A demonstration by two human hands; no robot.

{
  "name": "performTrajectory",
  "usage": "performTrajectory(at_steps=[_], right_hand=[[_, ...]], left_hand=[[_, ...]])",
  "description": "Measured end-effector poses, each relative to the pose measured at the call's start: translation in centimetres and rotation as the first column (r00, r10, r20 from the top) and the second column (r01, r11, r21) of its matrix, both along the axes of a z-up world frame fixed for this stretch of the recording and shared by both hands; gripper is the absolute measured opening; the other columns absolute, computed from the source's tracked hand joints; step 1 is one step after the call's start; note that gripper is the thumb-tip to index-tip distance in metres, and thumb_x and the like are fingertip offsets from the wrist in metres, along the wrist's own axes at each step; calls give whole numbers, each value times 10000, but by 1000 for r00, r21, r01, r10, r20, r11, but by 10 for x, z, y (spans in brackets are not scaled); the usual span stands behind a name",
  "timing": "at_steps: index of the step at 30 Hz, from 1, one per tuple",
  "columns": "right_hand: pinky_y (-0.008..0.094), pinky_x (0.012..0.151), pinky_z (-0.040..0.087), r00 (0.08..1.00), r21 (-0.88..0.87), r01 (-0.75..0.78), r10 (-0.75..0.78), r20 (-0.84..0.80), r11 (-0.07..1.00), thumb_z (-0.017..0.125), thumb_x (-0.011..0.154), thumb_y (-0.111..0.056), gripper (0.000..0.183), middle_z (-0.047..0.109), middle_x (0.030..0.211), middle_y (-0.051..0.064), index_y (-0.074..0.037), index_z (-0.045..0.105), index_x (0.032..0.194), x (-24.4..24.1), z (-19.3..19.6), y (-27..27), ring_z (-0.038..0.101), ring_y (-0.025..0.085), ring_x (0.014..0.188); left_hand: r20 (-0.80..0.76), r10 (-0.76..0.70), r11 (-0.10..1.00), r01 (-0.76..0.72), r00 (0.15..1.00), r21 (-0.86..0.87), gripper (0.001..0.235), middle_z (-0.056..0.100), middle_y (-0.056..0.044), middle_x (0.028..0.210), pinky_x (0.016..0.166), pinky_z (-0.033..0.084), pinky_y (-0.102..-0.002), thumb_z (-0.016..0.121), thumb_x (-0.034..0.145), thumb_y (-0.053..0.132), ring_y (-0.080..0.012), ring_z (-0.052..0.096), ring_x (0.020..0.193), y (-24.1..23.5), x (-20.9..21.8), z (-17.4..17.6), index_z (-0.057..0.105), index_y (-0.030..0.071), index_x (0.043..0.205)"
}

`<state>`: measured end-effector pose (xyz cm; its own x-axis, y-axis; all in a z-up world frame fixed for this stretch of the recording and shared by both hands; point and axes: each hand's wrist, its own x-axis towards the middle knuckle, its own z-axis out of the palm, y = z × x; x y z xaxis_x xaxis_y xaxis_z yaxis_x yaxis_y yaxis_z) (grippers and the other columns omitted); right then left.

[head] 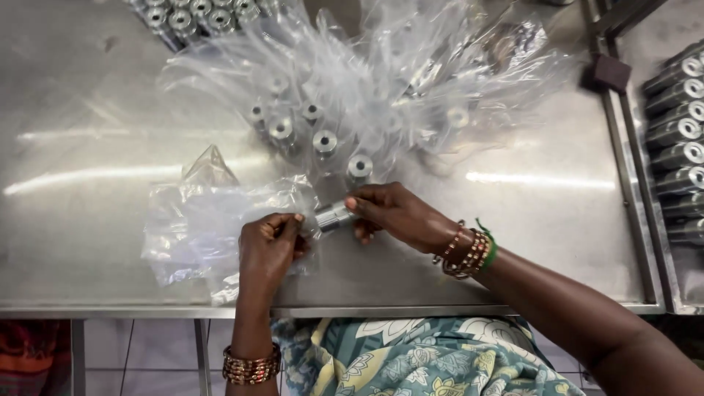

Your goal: The person removes metal cylinders from plastic bags and arranges them into a large group on a metal table.

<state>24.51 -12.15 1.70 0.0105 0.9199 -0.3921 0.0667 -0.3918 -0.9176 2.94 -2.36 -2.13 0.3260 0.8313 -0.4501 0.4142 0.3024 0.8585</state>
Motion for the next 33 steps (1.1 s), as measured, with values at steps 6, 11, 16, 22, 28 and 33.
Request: performTrajectory(at_steps=[6,11,16,22,28,33], right_hand=[[269,609,593,993,0,41,-41,-110,999,570,1001,-343,419,695,763,42,45,686,1108,-19,-35,27,659,109,656],[309,495,531,919,7,-31,26,394,1000,586,998,-346,372,672,619,58,0,720,980,-44,-7,42,637,133,512],[258,513,576,971,307,-128,57,230,943,469,1086,-272,371,700,688,50,-21,682,916,-66,19,45,695,96,576],[356,493,549,901,305,-116,-29,434,945,667,932,-373,424,723,812,121,-38,667,1191,-35,60,42,614,226,572],[369,767,594,477,613,-636,-386,789,468,676,859,-557,777,645,1175,285,68,496,1285,-48,38,65,710,302,942],[317,735,612,742,245,-468,227,631,849,569,1003,-131,219,718,1081,145,-39,624,1194,-57,40,117,735,198,836]], left_hand=[[91,-28,999,27,995,18,204,740,-111,753,527,566,-284,627,961,131,-154,708,587,5,-6,-6,744,-34,997],[-90,-57,969,77,994,233,183,686,-163,713,553,523,-365,596,963,127,-236,679,568,-2,-5,31,687,-29,930],[-297,-84,739,260,951,622,161,625,-156,662,569,471,-416,566,932,110,-267,597,546,-6,-6,74,611,9,816],[426,78,878,-264,902,399,232,537,6,727,444,446,-261,539,1035,89,-63,463,549,-15,-46,111,591,75,810],[565,-183,871,-134,804,473,275,509,9,733,541,419,-205,561,1146,141,-29,443,600,-11,-23,140,583,45,889],[417,-88,739,-222,905,637,172,607,-11,821,544,488,-203,554,1122,185,-55,572,638,11,-34,113,618,49,1038]])
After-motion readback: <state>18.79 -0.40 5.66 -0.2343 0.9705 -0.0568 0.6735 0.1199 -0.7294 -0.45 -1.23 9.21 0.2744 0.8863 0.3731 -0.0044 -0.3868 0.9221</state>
